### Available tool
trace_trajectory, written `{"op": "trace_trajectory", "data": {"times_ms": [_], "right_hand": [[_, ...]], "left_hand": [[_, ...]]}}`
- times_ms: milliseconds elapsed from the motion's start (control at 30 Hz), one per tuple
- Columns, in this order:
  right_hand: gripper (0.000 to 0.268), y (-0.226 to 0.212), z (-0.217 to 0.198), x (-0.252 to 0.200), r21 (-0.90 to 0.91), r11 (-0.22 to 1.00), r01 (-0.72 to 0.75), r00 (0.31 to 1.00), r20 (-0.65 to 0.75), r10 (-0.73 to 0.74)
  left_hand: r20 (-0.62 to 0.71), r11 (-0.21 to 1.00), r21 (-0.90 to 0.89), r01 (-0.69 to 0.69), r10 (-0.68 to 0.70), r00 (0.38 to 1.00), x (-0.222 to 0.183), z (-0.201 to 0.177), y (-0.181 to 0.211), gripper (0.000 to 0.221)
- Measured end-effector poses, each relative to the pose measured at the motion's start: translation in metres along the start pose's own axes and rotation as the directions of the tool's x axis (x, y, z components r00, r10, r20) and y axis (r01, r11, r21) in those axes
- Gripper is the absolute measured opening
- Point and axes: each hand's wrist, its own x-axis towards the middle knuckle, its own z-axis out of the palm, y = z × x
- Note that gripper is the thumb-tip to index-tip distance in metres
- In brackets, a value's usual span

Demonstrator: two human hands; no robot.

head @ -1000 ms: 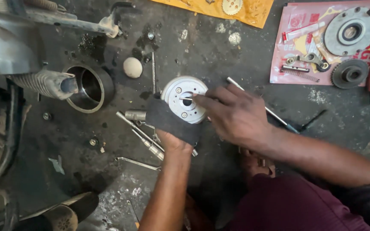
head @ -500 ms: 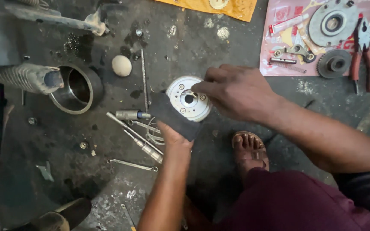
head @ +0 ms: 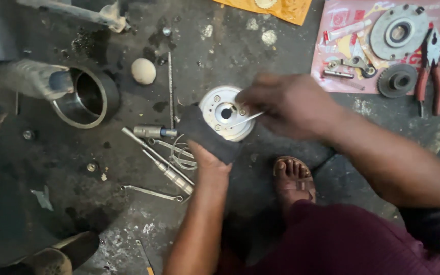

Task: Disassembling, inspecting, and cleaning motorcycle engine components, specifically focusing on the flywheel assembly.

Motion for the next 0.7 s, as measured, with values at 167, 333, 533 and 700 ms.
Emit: {"op": "trace_trajectory", "data": {"times_ms": [167, 333, 533, 700], "right_hand": [[0.026, -0.022, -0.002, 0.021, -0.017, 0.999, 0.037, 0.976, 0.217, -0.032], [0.019, -0.031, -0.007, 0.037, -0.071, 0.997, 0.033, 0.947, 0.322, -0.008], [0.017, -0.036, -0.004, 0.052, -0.19, 0.979, 0.078, 0.84, 0.541, 0.039], [0.028, -0.02, 0.02, 0.046, -0.16, 0.981, 0.106, 0.896, 0.443, -0.025]], "left_hand": [[-0.014, 0.997, -0.041, 0.069, -0.07, 0.997, -0.007, 0.015, 0.002, 0.056], [-0.007, 0.998, -0.053, 0.043, -0.044, 0.999, 0.002, -0.012, 0.002, 0.055], [-0.034, 0.998, -0.048, 0.04, -0.042, 0.999, -0.003, -0.001, 0.003, 0.051], [-0.008, 1.0, -0.024, 0.015, -0.016, 1.0, -0.003, 0.004, 0.009, 0.053]]}}
